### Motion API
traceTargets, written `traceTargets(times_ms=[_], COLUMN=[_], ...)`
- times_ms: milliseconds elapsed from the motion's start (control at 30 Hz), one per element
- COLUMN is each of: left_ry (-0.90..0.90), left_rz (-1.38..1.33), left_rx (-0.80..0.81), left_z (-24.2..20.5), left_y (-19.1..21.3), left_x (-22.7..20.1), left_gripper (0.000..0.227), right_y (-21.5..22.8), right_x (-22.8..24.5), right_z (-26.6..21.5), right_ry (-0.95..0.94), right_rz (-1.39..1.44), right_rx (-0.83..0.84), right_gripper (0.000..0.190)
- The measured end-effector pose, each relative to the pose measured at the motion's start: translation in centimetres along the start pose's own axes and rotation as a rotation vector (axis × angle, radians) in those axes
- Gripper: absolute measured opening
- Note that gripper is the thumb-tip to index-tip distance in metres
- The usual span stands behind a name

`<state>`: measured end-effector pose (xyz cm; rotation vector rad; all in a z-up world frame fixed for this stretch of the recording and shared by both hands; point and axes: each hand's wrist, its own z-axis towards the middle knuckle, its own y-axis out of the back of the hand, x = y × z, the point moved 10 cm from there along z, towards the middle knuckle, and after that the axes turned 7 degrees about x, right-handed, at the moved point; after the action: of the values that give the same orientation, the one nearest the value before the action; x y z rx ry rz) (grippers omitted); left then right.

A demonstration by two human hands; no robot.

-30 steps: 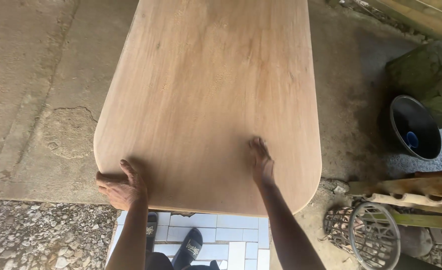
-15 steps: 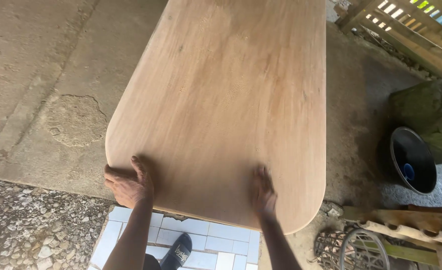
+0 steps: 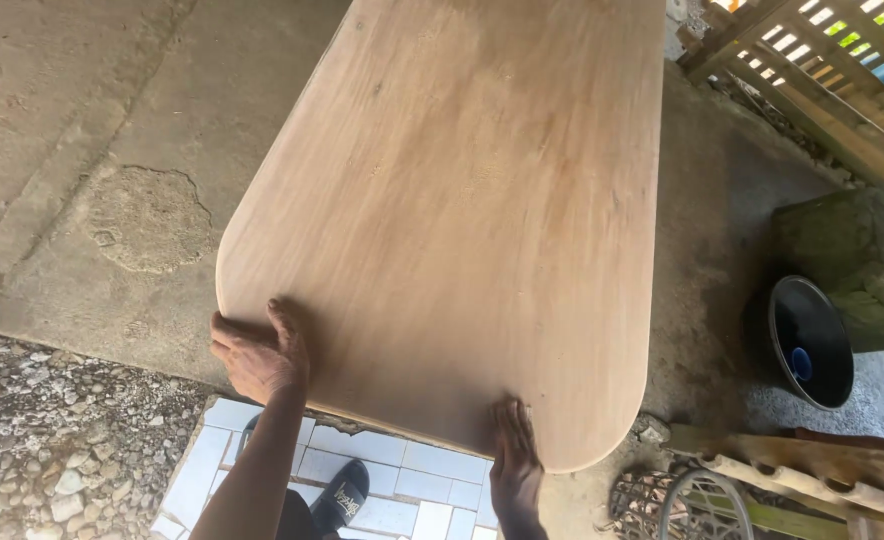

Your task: Manually sanding the surface of a wooden tabletop with sandpaper.

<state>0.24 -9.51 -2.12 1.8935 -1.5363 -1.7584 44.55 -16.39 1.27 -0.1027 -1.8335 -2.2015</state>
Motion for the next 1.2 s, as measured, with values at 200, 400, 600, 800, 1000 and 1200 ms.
traceTargets(times_ms=[200,400,600,800,1000,1200], left_ry=[-0.060,-0.059,-0.107,-0.116,-0.100,-0.048], left_rz=[0.017,0.011,-0.005,0.023,0.026,0.005], left_rx=[-0.003,0.011,-0.060,-0.053,-0.015,-0.003], left_z=[0.7,0.4,0.5,0.4,0.8,0.6], left_y=[-0.4,-0.8,-0.5,-0.3,-0.8,-0.6], left_x=[-0.1,0.2,-0.1,0.1,0.6,0.0], left_gripper=[0.089,0.086,0.086,0.087,0.087,0.087], right_y=[-1.7,3.4,2.0,1.4,-1.7,1.1], right_x=[-6.6,-6.1,-0.4,-1.2,-4.8,3.2], right_z=[16.4,17.5,3.1,10.8,14.3,2.0], right_ry=[0.059,-0.284,0.060,0.088,0.062,0.100], right_rz=[0.100,0.150,0.199,0.155,0.459,0.034], right_rx=[-0.037,0.232,-0.105,-0.110,-0.117,-0.065], right_gripper=[0.039,0.033,0.027,0.030,0.041,0.051])
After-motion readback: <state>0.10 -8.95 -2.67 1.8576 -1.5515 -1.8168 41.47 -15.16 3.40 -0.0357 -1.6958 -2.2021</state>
